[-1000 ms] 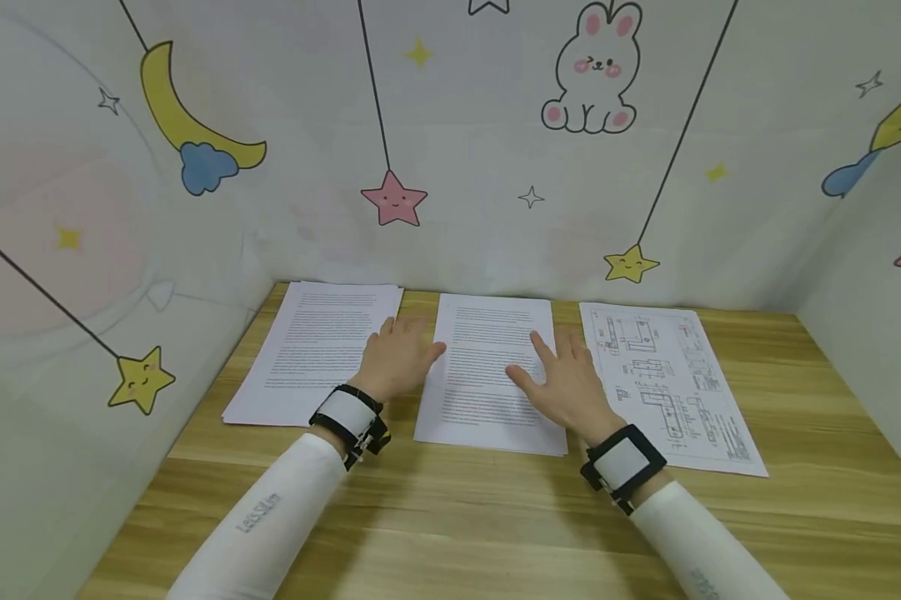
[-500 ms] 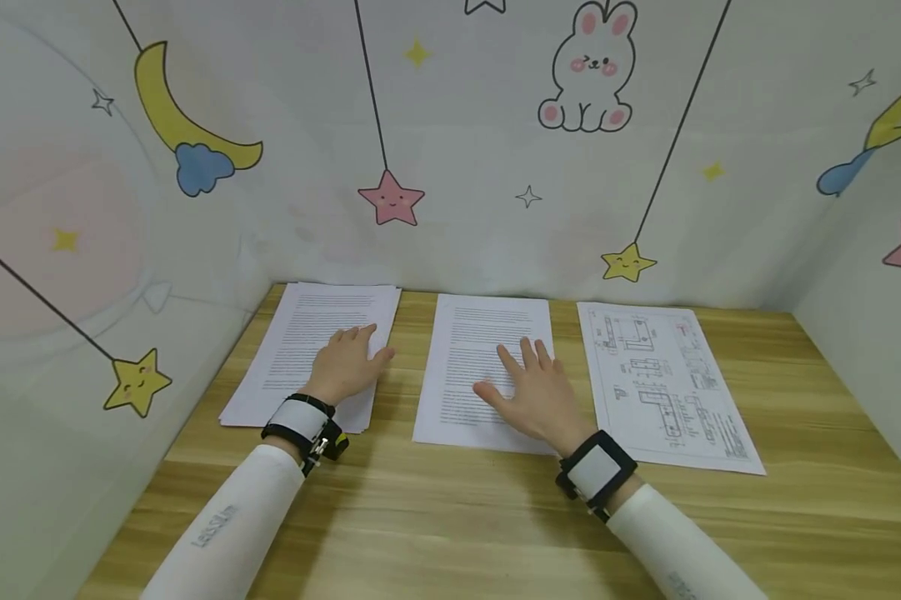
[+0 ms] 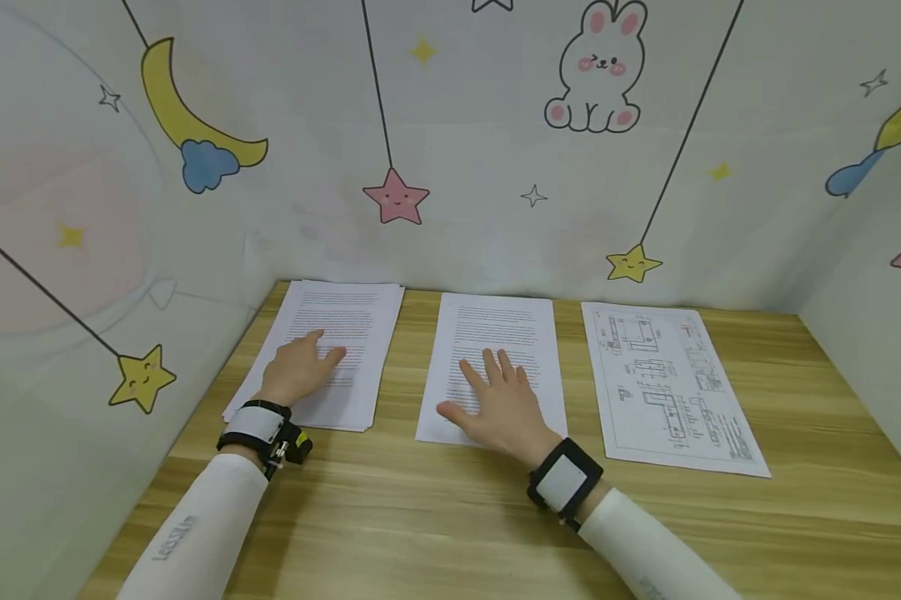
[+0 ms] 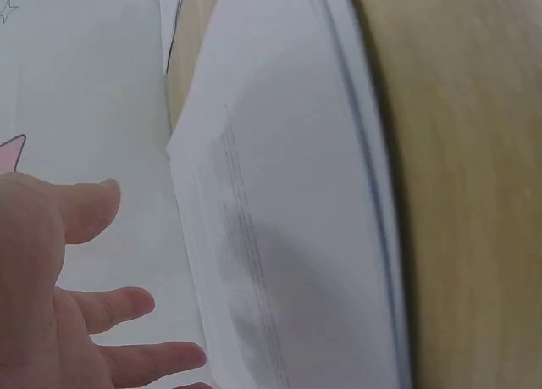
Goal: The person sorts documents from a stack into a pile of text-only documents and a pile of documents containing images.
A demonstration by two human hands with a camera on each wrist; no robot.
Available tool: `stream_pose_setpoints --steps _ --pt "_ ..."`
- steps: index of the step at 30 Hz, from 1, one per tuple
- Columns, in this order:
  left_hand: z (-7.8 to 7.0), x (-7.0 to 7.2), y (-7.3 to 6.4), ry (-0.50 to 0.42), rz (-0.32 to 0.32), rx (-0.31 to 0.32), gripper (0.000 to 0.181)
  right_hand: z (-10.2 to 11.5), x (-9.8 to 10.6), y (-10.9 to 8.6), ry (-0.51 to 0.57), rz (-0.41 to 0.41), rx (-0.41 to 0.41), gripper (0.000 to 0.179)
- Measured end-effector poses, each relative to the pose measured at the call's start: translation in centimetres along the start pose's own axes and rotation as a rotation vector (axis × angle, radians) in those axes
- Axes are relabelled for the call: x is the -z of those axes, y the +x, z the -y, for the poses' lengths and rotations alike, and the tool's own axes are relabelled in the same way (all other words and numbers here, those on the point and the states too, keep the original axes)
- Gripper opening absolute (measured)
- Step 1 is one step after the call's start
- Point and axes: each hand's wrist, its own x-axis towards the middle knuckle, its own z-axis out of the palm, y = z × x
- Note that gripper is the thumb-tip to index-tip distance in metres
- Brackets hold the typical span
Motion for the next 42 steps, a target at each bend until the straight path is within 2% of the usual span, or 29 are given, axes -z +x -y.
stream_pose_setpoints --steps 5,10,20,25,33,37,42 --pt "1.6 -0.2 0.2 0.021 -0.004 0.068 0.075 1.0 -0.5 0.1 0.006 0.02 0.02 0.082" --pt "2.7 -0.4 0.3 0.054 0.013 0.103 0.075 2.0 -1.2 0.4 -0.001 0.029 0.045 0.082" --pt "3.5 -0.1 0.7 0.063 0.05 0.21 0.091 4.3 -1.3 1.1 -0.039 0.041 0.103 0.082" --pt "3.7 0.2 1.0 0.054 0.06 0.245 0.094 5.3 -1.1 1.3 -0.052 0.056 0.106 0.081" --pt "3.6 0.1 1.1 0.08 0.035 0.255 0.092 6.4 -1.5 1.9 -0.021 0.079 0.088 0.081" --pt "3.3 0.2 1.0 0.071 0.015 0.244 0.092 7.1 -1.7 2.6 0.025 0.115 0.079 0.081" --pt "3.1 0.4 0.7 0.058 0.029 0.239 0.093 7.9 -2.4 3.6 0.103 0.179 0.088 0.079"
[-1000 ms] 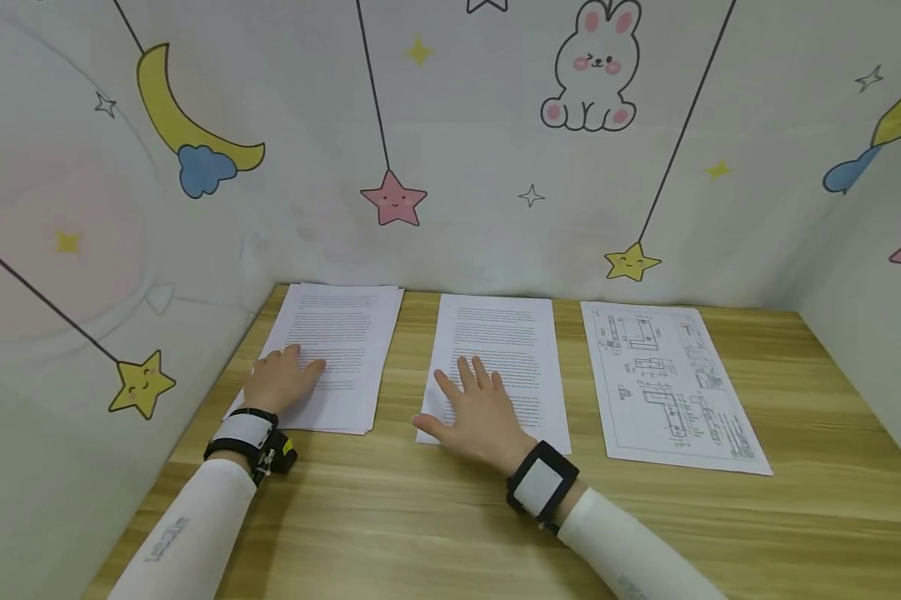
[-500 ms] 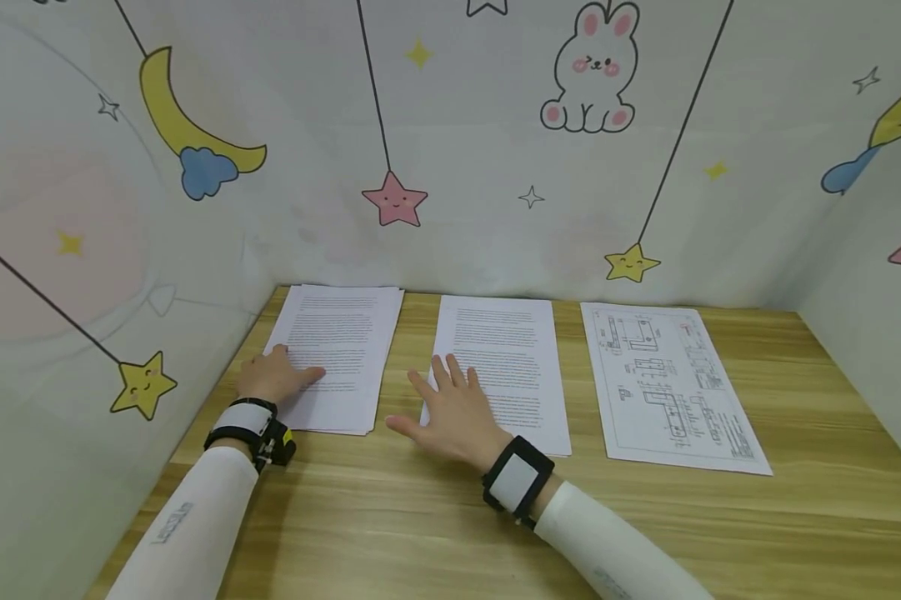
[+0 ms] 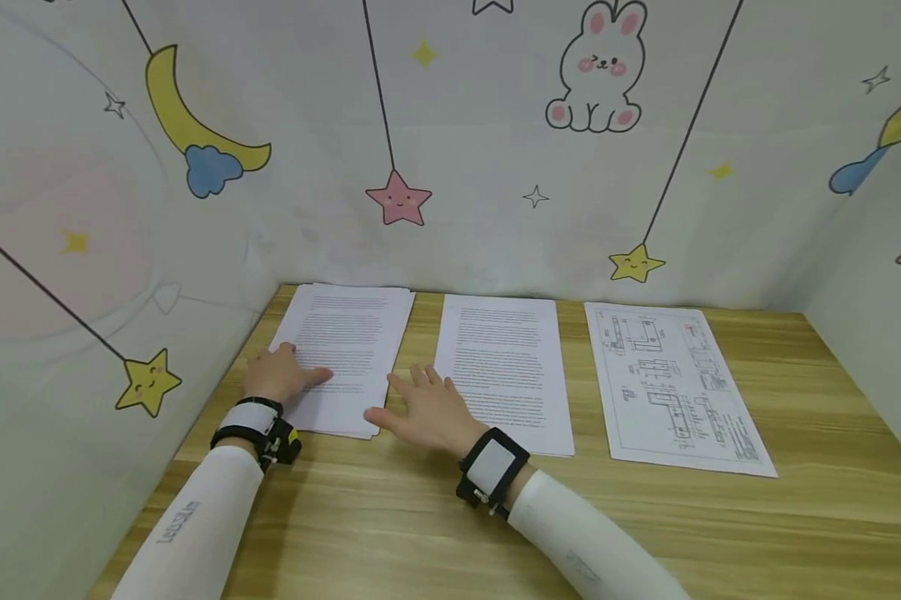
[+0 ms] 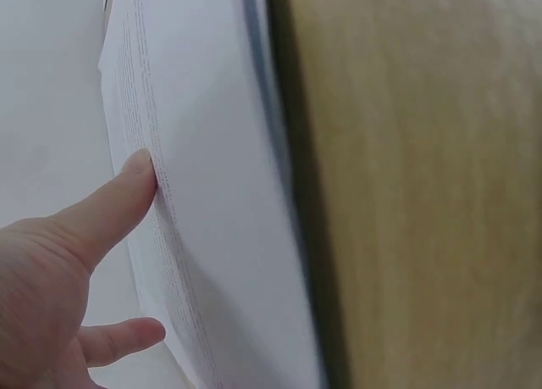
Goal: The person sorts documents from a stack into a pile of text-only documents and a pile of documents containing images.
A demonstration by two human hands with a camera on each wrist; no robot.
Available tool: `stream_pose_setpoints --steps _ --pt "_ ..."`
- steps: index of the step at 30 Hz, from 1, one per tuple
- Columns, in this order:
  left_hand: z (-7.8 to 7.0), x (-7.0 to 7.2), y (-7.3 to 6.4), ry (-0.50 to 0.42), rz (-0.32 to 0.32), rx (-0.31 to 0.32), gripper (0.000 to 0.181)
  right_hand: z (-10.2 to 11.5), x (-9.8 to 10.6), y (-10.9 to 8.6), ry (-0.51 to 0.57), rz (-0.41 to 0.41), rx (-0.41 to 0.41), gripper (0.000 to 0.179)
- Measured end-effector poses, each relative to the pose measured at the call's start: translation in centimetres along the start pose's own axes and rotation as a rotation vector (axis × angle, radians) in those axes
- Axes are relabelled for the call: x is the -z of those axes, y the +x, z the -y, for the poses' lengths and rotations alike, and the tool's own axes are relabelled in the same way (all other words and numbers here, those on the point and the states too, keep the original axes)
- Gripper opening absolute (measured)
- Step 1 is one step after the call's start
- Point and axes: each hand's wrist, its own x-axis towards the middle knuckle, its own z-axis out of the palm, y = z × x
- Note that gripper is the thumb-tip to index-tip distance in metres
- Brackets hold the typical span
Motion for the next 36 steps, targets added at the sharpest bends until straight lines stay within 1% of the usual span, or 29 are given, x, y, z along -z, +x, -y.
stream_pose_setpoints --steps 3,8,15,18,21,25,30,33,36 --pt "-0.1 0.0 -0.2 -0.008 0.006 -0.009 0.092 0.3 -0.5 0.8 0.051 0.051 0.002 0.076" --pt "-0.3 0.0 -0.4 -0.015 -0.004 -0.028 0.09 1.0 -1.3 2.1 0.071 0.103 0.025 0.071" --pt "-0.7 -0.1 -0.6 -0.009 -0.019 -0.035 0.088 2.1 -1.5 3.1 0.054 0.13 0.034 0.066" --pt "-0.8 -0.2 -0.6 -0.007 -0.022 -0.029 0.086 2.1 -1.6 3.3 0.049 0.13 0.045 0.065" --pt "-0.7 -0.3 -0.6 -0.009 -0.017 -0.022 0.088 1.7 -1.8 3.4 0.069 0.118 0.061 0.062" --pt "-0.6 -0.4 -0.6 -0.042 -0.023 -0.015 0.09 1.3 -2.0 3.4 0.134 0.086 0.059 0.059" --pt "-0.3 -0.5 -0.5 -0.076 -0.062 0.003 0.086 1.3 -1.8 3.2 0.227 0.07 0.03 0.055" --pt "-0.1 -0.4 -0.5 -0.077 -0.071 0.01 0.082 1.3 -1.7 3.1 0.322 0.049 0.004 0.051" --pt "-0.2 -0.3 -0.6 -0.083 -0.073 0.011 0.078 1.3 -1.5 3.0 0.434 0.0 -0.026 0.047"
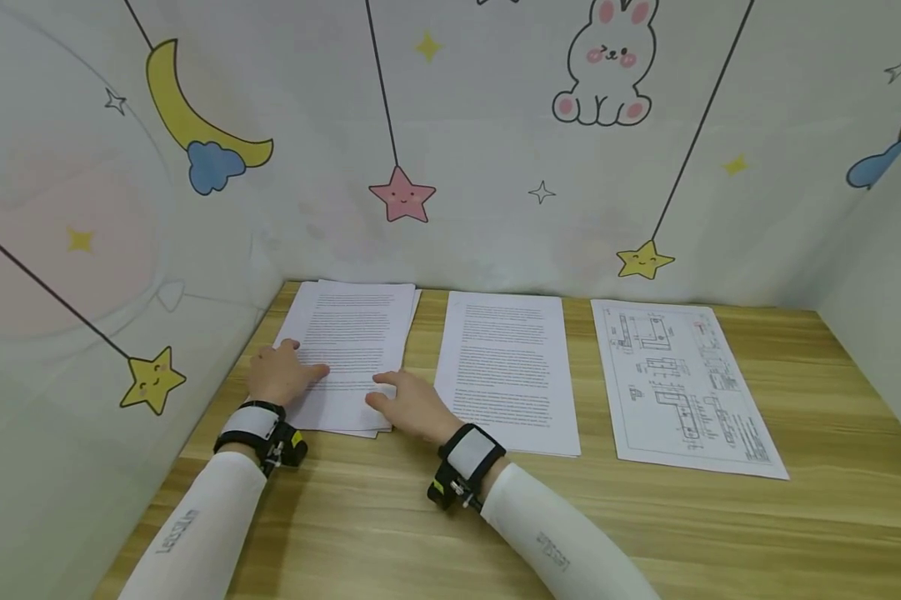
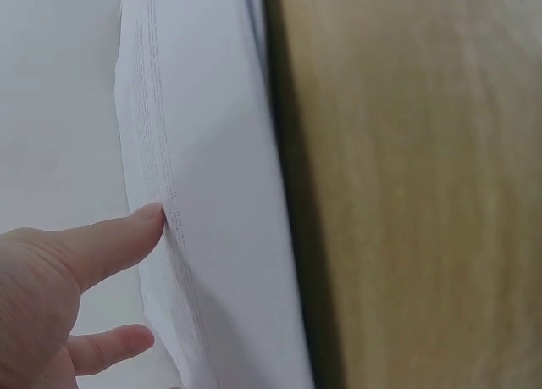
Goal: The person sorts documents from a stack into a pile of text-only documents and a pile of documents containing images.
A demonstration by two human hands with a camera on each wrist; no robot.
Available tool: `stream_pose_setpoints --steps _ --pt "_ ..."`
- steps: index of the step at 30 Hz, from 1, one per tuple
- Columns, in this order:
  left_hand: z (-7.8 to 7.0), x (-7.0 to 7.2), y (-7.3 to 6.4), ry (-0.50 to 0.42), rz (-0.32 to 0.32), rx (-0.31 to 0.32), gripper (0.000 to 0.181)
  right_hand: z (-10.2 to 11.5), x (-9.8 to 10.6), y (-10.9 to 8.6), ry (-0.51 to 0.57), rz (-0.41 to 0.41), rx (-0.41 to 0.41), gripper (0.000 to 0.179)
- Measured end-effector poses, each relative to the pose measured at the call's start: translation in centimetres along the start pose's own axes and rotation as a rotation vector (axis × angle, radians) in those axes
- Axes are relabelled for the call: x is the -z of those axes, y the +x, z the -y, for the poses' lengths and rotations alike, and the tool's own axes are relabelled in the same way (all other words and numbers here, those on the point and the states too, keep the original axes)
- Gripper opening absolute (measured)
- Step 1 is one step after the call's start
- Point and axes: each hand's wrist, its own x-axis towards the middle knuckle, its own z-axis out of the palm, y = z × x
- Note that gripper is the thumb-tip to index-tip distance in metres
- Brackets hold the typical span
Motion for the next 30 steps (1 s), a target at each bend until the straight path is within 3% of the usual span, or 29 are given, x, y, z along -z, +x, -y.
stream_pose_setpoints --steps 7,13,17,24,30 --pt "-0.2 0.3 -0.3 -0.001 0.006 0.0 0.073 -0.5 0.1 0.5 0.219 -0.152 -0.075 0.041" --pt "-0.3 0.3 -0.2 0.005 0.011 -0.006 0.072 -1.0 -0.1 1.2 0.33 -0.217 -0.171 0.048" --pt "-0.2 0.2 -0.2 0.005 0.008 -0.01 0.072 -0.9 -0.2 1.2 0.314 -0.244 -0.18 0.049" --pt "-0.1 0.3 -0.2 0.01 0.005 -0.005 0.072 -0.9 -0.3 1.1 0.197 -0.368 -0.154 0.048" --pt "0.2 0.4 -0.2 -0.006 0.022 -0.007 0.07 -1.2 -0.3 1.3 0.209 -0.335 -0.184 0.041"
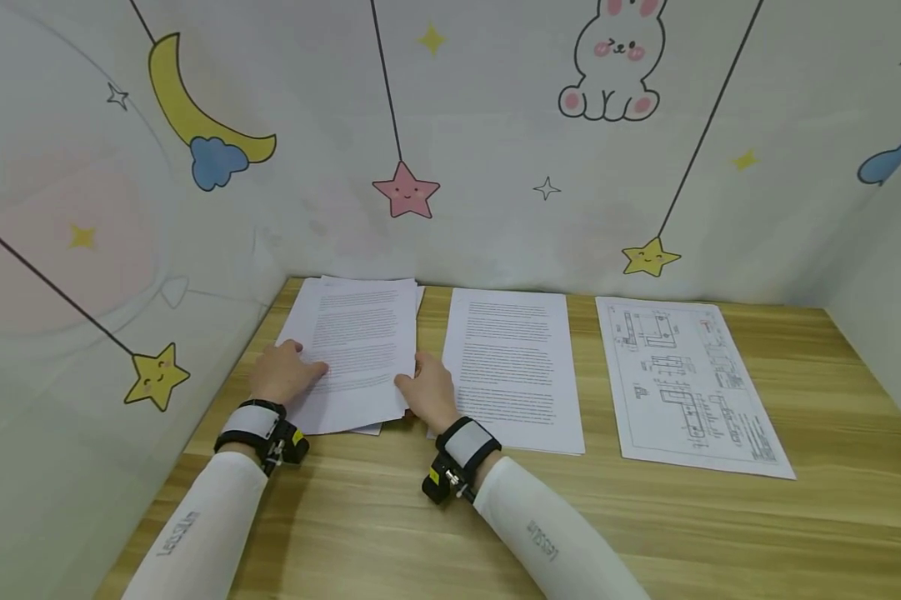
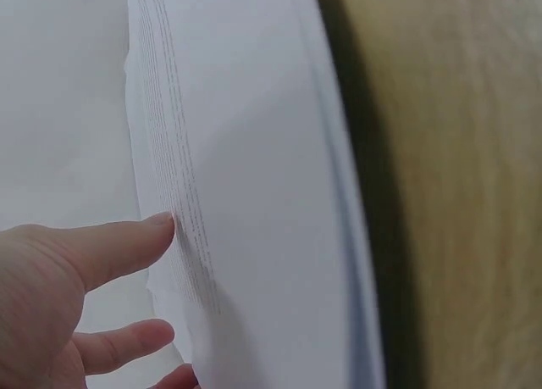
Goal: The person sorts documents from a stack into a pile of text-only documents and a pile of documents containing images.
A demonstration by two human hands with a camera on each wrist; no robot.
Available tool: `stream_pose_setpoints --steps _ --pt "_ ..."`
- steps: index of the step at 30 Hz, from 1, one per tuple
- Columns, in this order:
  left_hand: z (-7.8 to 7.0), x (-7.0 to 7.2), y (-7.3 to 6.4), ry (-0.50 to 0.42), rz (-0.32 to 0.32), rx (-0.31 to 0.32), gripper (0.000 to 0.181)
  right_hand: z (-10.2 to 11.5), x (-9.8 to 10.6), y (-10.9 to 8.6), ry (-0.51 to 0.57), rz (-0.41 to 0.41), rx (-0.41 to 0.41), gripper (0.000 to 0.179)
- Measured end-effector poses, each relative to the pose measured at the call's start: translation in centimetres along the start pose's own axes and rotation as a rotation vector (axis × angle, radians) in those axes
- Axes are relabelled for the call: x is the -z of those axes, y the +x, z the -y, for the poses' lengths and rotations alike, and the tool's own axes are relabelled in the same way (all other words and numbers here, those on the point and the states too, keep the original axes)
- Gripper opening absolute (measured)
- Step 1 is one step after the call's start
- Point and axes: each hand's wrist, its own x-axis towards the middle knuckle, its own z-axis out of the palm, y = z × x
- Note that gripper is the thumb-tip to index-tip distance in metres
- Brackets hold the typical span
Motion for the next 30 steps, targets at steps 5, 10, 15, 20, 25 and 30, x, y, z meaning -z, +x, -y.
stream_pose_setpoints --steps 5,10,15,20,25,30 --pt "0.3 -0.09 0.11 -0.026 0.021 0.006 0.07 -0.27 0.2 -0.06 -0.023 0.015 -0.013 0.03" --pt "0.28 -0.08 0.08 -0.013 0.026 0.009 0.069 -0.39 0.21 -0.29 -0.063 0.0 0.056 0.038" --pt "0.5 -0.16 0.34 0.011 0.027 0.008 0.068 -0.42 0.14 -0.25 -0.084 -0.044 0.104 0.044" --pt "0.75 -0.19 0.58 0.02 0.033 0.002 0.067 -0.57 0.24 -0.19 -0.118 -0.071 0.11 0.034" --pt "0.81 -0.14 0.59 -0.003 0.04 0.012 0.067 -0.74 0.5 -0.25 -0.122 -0.065 0.095 0.03" --pt "0.79 -0.06 0.6 -0.023 0.044 0.008 0.066 -0.73 0.88 -0.26 -0.13 -0.065 0.092 0.026"
